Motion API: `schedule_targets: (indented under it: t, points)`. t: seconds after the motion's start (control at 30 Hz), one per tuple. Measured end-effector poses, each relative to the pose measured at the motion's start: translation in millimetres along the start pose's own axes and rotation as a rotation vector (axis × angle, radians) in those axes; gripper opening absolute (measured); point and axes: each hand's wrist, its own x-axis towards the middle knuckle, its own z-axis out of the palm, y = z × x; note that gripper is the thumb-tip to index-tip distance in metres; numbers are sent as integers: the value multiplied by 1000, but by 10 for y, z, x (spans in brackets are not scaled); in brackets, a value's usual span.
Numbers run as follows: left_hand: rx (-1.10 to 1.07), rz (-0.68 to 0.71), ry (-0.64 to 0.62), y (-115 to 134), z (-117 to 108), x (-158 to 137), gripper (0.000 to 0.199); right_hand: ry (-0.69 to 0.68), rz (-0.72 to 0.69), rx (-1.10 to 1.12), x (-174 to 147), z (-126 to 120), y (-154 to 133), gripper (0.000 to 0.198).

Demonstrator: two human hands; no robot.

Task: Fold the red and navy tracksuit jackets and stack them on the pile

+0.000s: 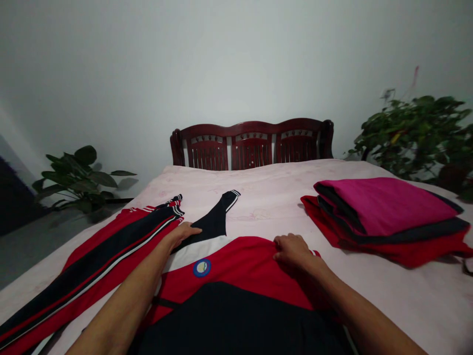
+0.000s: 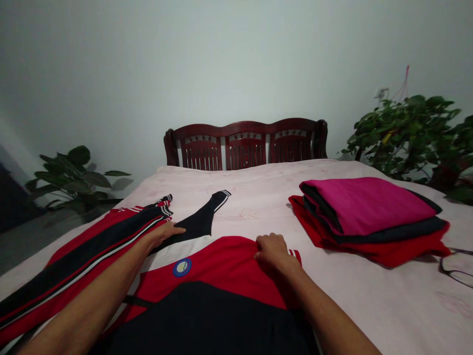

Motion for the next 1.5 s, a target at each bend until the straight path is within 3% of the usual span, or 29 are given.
schedule_targets:
  t: [0.07, 0.2, 0.3, 0.43, 0.5, 0.6, 0.73, 0.8, 0.93, 1.03, 1.1, 1.2, 1.23, 1.33, 1.43, 1.5]
  points:
    - [-132, 29, -52, 39, -121, -139, 51, 11, -37, 0, -48, -76, -19, 15]
    - [-310, 51, -172, 9, -409, -482, 61, 59, -123, 67, -329, -215, 35, 10]
    - [-336, 3, -334, -120, -544, -765, 59, 26, -186, 130, -601, -217, 77, 16]
    - [-208, -173, -558, -321, -525, -992, 54, 52, -288, 111, -802, -145, 18, 31]
    - [-165, -217, -536, -368, -478, -988, 50, 107, -285, 57, -807, -165, -31, 37]
    - [-161, -227, -480, -355, -426, -874, 48, 144, -290, 39, -785, -272, -53, 29]
    - [-227, -158, -380, -258, -382, -695, 47, -64, -191, 13, -868, -316, 15, 12]
    - [-277, -86, -298, -187, -353, -628, 44, -92, -211, -4, -950, -258, 42, 10]
    - [-343, 52, -125, 19, -291, -494, 34, 12, -339, 13, -1012, -180, 23, 9]
    - [-392, 143, -32, 196, -277, -383, 32, 85, -178, 10, -916, -265, -2, 17]
    - [-426, 193, -3, 274, -299, -337, 35, 236, -69, -23, -850, -336, -5, 25]
    - [-458, 220, -35, 245, -362, -376, 42, 408, -96, -99, -857, -310, -6, 24]
    - [-460, 209, -73, 189, -385, -425, 45, 378, -159, -101, -889, -256, -6, 22]
    - [-418, 91, -269, -72, -436, -640, 55, 118, -334, 42, -1009, -53, 1, 23]
    - [-332, -95, -444, -330, -458, -807, 59, -61, -276, 232, -1055, 23, 13, 35]
    - [-295, -184, -486, -413, -452, -807, 60, -131, -194, 303, -1031, -25, 3, 37]
